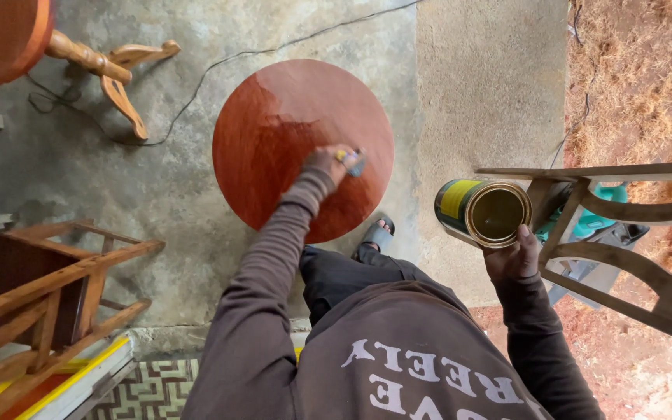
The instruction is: Applying a wood stain or varnish to a round wooden tabletop using a paint brush.
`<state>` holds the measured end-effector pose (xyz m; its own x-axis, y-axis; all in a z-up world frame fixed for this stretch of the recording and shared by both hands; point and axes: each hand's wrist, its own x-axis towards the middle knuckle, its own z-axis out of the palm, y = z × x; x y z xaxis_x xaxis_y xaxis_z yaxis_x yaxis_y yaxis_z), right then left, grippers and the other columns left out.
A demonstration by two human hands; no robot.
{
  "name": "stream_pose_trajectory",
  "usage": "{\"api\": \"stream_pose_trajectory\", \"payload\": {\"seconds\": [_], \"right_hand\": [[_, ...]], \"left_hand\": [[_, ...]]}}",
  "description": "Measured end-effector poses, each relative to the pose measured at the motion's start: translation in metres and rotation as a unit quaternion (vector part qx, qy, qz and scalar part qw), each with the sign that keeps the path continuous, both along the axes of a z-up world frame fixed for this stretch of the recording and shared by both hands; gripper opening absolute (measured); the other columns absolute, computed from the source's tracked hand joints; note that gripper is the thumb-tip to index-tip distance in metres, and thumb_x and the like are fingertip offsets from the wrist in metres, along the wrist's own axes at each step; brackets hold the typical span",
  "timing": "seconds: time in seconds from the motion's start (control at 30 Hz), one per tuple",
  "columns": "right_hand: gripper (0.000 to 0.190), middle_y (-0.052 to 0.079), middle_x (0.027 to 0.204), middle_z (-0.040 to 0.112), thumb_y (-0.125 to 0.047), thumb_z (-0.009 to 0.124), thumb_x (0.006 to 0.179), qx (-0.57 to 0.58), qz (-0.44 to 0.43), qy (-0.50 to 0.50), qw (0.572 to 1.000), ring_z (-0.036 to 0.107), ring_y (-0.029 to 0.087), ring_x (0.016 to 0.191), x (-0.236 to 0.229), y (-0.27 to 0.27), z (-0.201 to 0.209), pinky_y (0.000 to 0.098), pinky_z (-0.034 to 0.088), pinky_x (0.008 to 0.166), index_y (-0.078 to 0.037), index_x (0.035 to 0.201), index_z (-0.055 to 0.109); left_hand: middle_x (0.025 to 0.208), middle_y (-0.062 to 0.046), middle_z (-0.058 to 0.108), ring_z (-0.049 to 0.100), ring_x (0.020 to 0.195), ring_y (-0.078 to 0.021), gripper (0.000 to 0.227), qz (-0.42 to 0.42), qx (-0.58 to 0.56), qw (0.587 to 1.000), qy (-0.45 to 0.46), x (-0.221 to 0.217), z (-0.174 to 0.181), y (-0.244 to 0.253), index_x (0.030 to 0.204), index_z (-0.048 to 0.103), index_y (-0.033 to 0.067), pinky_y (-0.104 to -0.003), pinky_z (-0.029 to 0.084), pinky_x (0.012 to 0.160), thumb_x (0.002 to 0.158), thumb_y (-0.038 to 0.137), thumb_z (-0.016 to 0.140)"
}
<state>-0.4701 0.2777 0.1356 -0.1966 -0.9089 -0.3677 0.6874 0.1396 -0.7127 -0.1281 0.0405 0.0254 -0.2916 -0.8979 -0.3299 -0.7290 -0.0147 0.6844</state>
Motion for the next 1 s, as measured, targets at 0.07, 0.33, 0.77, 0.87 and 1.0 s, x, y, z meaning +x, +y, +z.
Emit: {"api": "stream_pose_trajectory", "payload": {"seconds": [0.07, 0.33, 0.77, 0.87, 1.0], "right_hand": [[0.075, 0.009, 0.153, 0.054, -0.047, 0.071, 0.094, 0.01, 0.0, 0.005, 1.0, 0.051, 0.028, 0.141, -0.004, 0.004, -0.004, 0.0506, 0.039, 0.121, -0.01, 0.155, 0.046], [0.077, 0.007, 0.153, 0.053, -0.047, 0.071, 0.092, 0.036, 0.017, -0.001, 0.999, 0.051, 0.026, 0.141, -0.018, 0.004, -0.002, 0.0498, 0.038, 0.122, -0.012, 0.155, 0.046], [0.08, 0.01, 0.155, 0.052, -0.049, 0.069, 0.091, 0.041, 0.048, -0.008, 0.998, 0.05, 0.029, 0.143, -0.033, -0.012, -0.013, 0.0509, 0.035, 0.123, -0.01, 0.156, 0.044], [0.079, 0.01, 0.155, 0.052, -0.048, 0.068, 0.092, 0.039, 0.057, -0.007, 0.998, 0.049, 0.029, 0.144, -0.035, -0.023, -0.01, 0.0503, 0.035, 0.124, -0.01, 0.156, 0.044], [0.077, 0.009, 0.155, 0.051, -0.048, 0.068, 0.092, 0.045, 0.076, 0.003, 0.996, 0.049, 0.028, 0.143, -0.043, -0.04, -0.007, 0.0497, 0.035, 0.123, -0.01, 0.155, 0.044]], "left_hand": [[0.106, -0.014, 0.075, 0.072, 0.097, -0.0369, 0.021, 0.01, -0.072, 0.996, -0.047, 0.013, -0.026, -0.027, 0.111, 0.076, 0.0232, -0.049, 0.058, 0.081, 0.093, 0.031, 0.069], [0.101, -0.012, 0.074, 0.071, 0.089, -0.0362, 0.021, 0.005, -0.255, 0.962, -0.102, 0.01, -0.055, -0.03, 0.116, 0.071, 0.022, -0.051, 0.057, 0.077, 0.096, 0.028, 0.07], [0.093, -0.016, 0.076, 0.074, 0.09, -0.0352, 0.027, 0.082, 0.082, 0.991, 0.066, -0.03, 0.022, 0.071, 0.097, 0.077, 0.021, -0.048, 0.059, 0.079, 0.088, 0.046, 0.075], [0.095, -0.014, 0.077, 0.075, 0.091, -0.0339, 0.021, 0.081, 0.041, 0.993, 0.081, -0.013, -0.028, 0.046, 0.1, 0.078, 0.0235, -0.047, 0.06, 0.079, 0.09, 0.04, 0.071], [0.096, -0.015, 0.075, 0.072, 0.089, -0.0373, 0.023, 0.038, -0.017, 0.999, -0.009, 0.004, -0.003, 0.002, 0.106, 0.077, 0.0239, -0.05, 0.057, 0.078, 0.088, 0.039, 0.074]]}}
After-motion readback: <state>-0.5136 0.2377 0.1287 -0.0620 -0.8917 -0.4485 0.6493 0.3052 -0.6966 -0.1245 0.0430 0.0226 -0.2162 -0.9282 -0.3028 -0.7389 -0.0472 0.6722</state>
